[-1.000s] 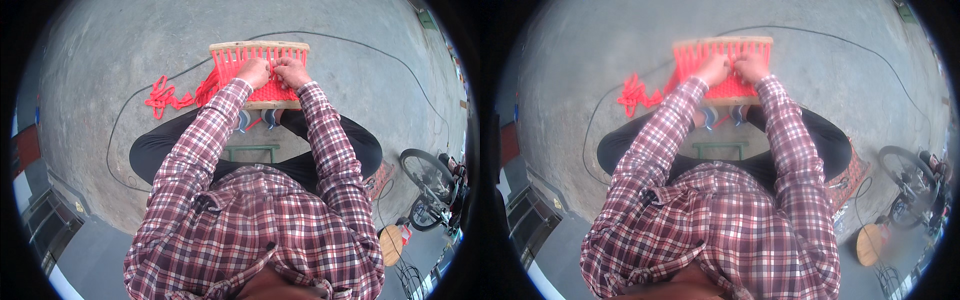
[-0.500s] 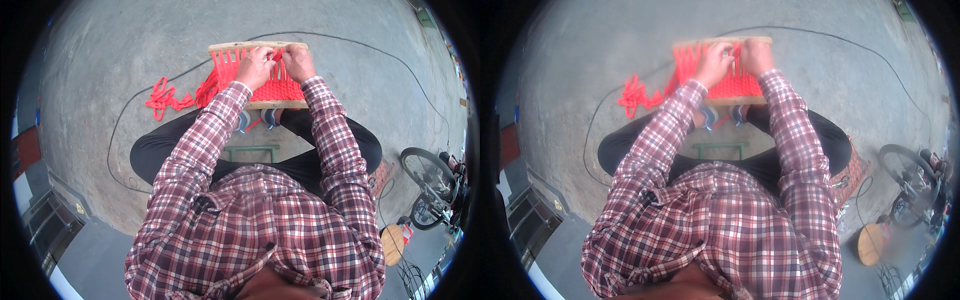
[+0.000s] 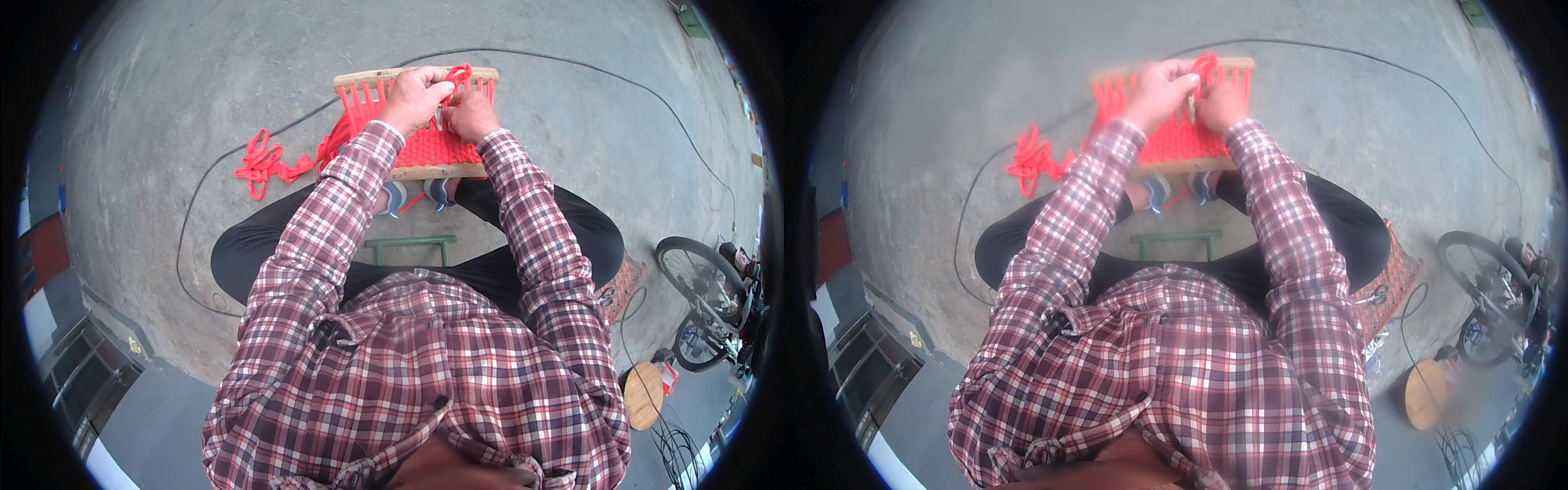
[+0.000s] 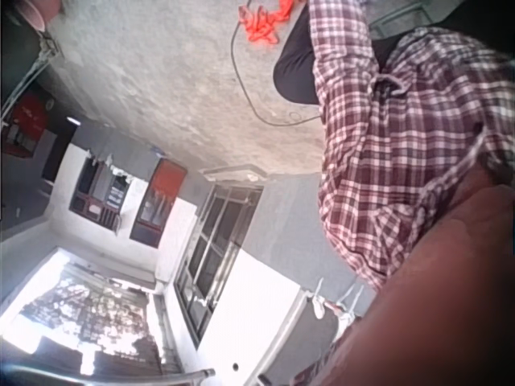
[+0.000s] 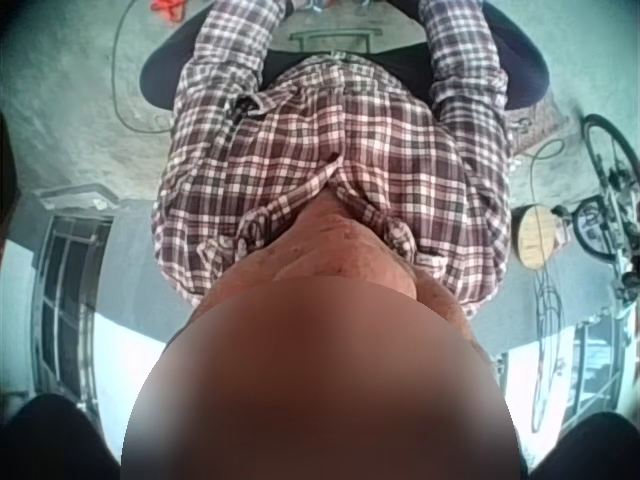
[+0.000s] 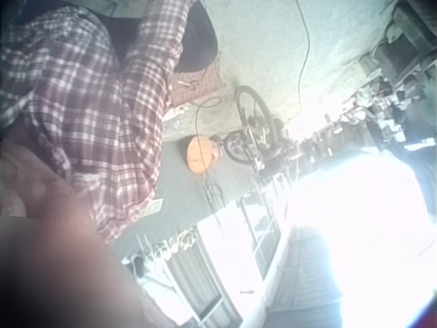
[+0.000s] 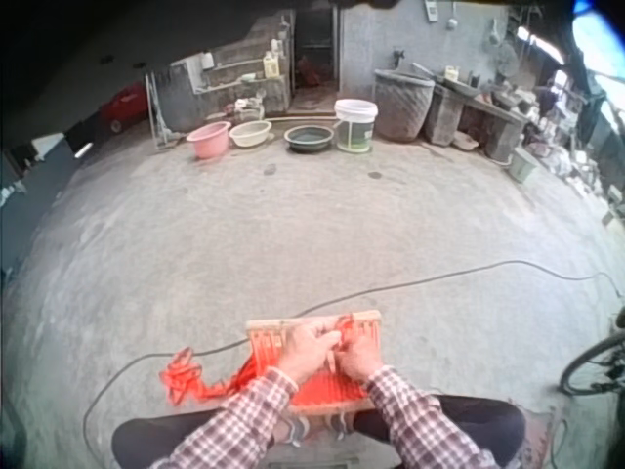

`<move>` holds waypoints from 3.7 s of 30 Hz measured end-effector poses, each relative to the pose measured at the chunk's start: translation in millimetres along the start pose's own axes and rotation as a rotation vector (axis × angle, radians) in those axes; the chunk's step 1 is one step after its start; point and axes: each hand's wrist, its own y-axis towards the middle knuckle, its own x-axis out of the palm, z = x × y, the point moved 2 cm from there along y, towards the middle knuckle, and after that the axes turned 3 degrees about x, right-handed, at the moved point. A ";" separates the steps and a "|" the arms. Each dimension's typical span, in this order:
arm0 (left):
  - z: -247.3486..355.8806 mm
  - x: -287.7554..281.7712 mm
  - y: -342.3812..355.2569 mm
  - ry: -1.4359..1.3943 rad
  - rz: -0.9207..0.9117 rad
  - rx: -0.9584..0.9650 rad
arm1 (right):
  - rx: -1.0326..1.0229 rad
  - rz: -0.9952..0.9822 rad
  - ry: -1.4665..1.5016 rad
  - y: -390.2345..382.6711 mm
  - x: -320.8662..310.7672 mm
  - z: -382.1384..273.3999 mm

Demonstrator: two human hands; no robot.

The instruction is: The person sits cross-legged and weaves red plastic strips through a wooden loom frame. They repeatedly pull the strip through the vertical slats, tighten the weave, and adjust the frame to continue building the basket.

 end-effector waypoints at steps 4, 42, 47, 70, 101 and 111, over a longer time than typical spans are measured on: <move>-8.0 1.0 -5.5 0.255 0.010 -0.029 | 0.083 0.002 0.138 -1.4 -2.5 -4.4; -4.5 12.7 -0.9 0.318 -0.026 0.092 | 0.024 0.153 0.501 -13.9 -43.8 0.2; -16.4 9.8 3.0 0.161 -0.020 -0.037 | 0.020 -0.020 0.058 -13.0 -19.4 6.1; -2.7 12.3 -12.9 0.846 -0.231 0.003 | 0.200 -0.132 0.546 -19.4 -23.4 2.8; -18.6 15.1 3.7 0.401 -0.120 0.004 | 0.080 -0.006 0.139 -11.0 -21.8 4.6; -13.4 19.7 -4.8 0.743 -0.120 0.133 | 0.320 -0.064 0.746 -8.3 -15.8 18.7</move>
